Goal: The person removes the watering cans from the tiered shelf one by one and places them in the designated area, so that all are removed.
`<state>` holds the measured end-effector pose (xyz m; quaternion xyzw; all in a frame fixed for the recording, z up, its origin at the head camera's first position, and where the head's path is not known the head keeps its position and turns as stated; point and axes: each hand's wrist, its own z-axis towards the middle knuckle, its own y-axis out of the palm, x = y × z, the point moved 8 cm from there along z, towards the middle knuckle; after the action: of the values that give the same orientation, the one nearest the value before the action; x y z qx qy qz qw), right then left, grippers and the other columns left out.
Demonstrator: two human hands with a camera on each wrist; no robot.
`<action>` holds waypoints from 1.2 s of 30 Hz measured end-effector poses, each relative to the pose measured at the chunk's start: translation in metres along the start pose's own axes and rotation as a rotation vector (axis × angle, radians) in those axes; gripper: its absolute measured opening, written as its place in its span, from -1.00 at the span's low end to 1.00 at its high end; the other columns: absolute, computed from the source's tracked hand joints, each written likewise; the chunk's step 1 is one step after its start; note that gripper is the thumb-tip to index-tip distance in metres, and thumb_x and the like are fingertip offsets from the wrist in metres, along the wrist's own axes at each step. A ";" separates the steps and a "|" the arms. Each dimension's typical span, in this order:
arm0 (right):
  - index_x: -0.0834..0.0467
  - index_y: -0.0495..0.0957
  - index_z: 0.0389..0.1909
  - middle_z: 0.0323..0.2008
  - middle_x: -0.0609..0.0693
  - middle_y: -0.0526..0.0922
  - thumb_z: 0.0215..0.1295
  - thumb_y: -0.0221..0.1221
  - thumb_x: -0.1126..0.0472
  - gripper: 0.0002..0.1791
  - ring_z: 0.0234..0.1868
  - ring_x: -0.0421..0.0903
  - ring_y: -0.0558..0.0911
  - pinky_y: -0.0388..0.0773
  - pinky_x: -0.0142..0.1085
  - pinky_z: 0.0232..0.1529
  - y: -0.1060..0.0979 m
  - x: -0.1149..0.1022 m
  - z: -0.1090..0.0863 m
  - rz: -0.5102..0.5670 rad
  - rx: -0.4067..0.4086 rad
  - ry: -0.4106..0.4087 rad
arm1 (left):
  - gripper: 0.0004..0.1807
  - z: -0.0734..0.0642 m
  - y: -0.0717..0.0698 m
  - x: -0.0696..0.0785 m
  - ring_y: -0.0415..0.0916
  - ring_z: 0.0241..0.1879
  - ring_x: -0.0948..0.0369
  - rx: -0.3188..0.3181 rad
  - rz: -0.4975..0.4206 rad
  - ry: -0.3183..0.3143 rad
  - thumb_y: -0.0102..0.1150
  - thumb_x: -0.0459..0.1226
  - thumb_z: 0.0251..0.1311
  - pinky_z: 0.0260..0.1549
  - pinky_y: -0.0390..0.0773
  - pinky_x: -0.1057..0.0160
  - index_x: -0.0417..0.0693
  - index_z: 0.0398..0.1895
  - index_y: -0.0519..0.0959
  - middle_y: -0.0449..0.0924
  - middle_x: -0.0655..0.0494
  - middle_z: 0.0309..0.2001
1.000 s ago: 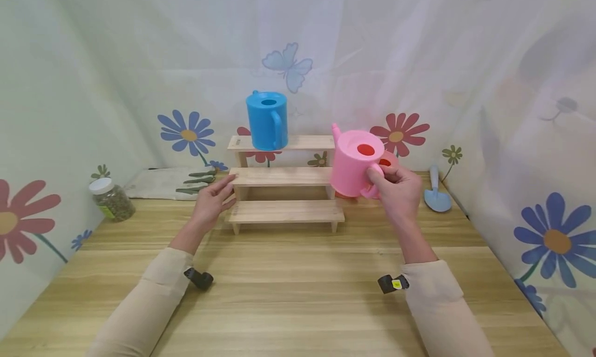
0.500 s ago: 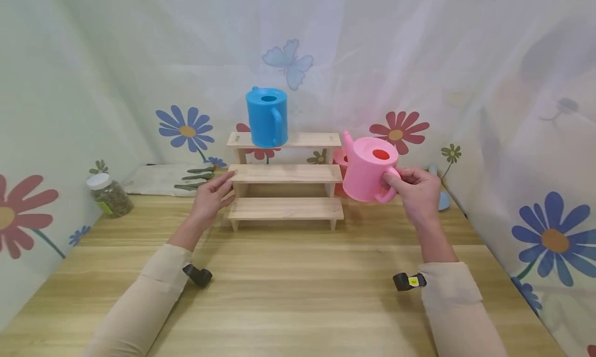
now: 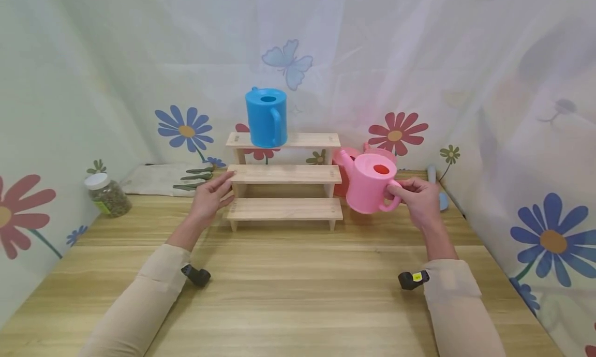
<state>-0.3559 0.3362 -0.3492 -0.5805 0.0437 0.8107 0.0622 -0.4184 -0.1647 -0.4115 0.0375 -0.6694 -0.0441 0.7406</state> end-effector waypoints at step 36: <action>0.41 0.53 -0.08 -0.20 0.11 0.75 0.33 0.34 0.08 -0.56 -0.10 -0.03 0.68 0.64 -0.31 -0.03 0.017 0.061 -0.005 -0.312 -0.452 0.301 | -0.55 -0.003 0.001 0.002 0.25 0.41 0.10 0.003 -0.002 -0.003 0.00 -0.32 0.51 0.18 0.51 0.04 -0.11 0.41 0.41 0.26 0.00 0.47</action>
<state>-0.3732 0.3216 -0.4086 -0.6927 -0.2186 0.6856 0.0483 -0.4153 -0.1644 -0.4099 0.0392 -0.6705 -0.0437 0.7396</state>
